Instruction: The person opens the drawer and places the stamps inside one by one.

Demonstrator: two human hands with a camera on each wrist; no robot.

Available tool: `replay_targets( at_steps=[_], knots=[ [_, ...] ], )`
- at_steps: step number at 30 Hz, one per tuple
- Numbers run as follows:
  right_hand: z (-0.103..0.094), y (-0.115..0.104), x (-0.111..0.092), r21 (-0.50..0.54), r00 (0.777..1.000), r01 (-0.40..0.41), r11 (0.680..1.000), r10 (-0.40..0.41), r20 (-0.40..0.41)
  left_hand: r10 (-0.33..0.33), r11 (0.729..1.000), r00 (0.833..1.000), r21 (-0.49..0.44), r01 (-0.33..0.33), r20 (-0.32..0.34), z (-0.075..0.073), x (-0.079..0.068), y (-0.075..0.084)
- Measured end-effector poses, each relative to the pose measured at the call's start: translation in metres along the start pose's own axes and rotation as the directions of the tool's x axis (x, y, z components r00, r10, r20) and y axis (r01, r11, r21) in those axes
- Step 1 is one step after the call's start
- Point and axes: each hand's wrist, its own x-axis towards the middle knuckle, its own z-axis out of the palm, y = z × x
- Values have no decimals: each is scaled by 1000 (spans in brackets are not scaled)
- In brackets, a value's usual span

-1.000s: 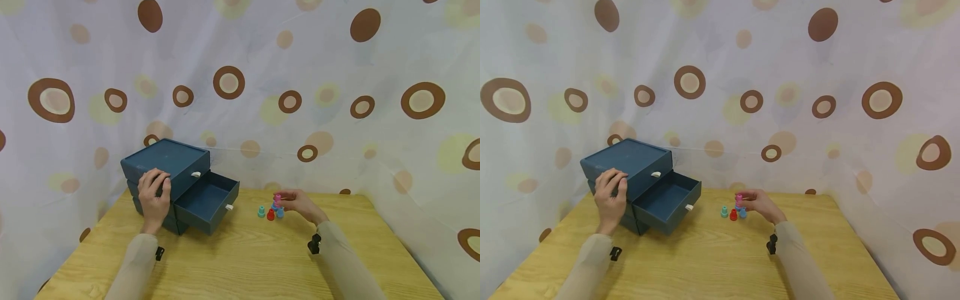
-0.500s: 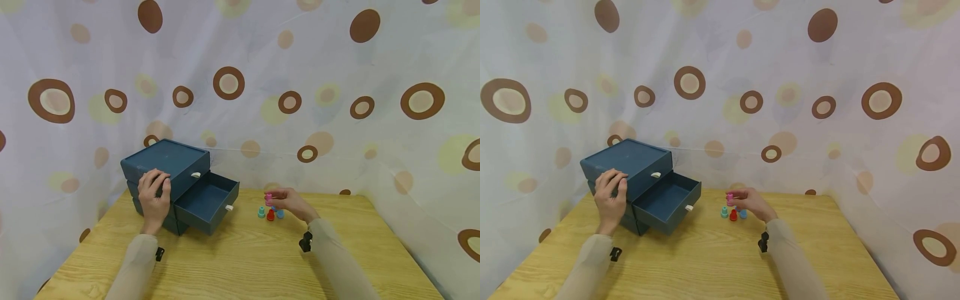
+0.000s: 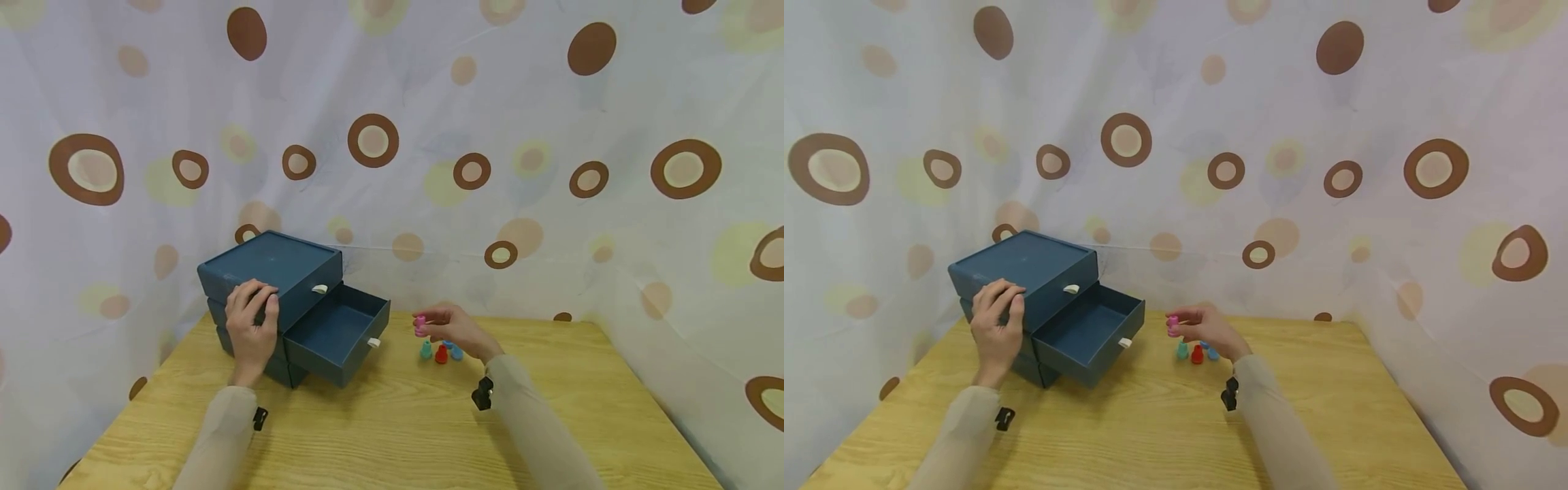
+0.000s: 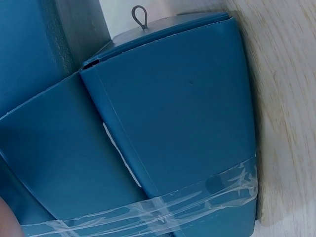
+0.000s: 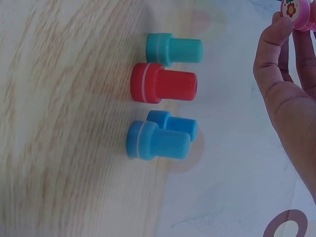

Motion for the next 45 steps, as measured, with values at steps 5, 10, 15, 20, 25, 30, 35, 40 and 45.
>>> replay_targets(
  at_steps=[5,10,15,20,25,30,35,40,45],
  knots=[
    [3,-5,2,0,1000,8,1000,-8,13,4,1000,1000,-8,-4,2,0,0,0],
    [9,-13,6,14,1000,-6,1000,6,17,5,1000,1000,-5,-5,-3,0,1,-1],
    [15,-19,9,35,1000,-12,999,12,3,-1,1000,1000,-6,1,-2,0,2,0],
    [20,-24,14,27,1000,4,1000,-4,-10,4,1000,1000,-12,-5,-17,0,2,0],
    [22,-32,17,38,999,19,999,-18,-30,-2,1000,1000,-11,1,-9,0,2,-1],
    [26,-38,21,21,999,13,1000,-12,-46,-4,1000,1000,-4,4,-7,0,2,-1],
    [33,-47,26,28,999,24,999,-22,-42,-1,1000,1000,-6,1,-8,-1,1,-1],
    [40,-57,34,53,996,82,995,-80,-36,-6,1000,1000,-31,6,-13,-2,0,0],
    [48,-65,41,48,992,117,992,-114,-55,-19,998,1000,-57,19,-7,-4,3,7]
  ],
)
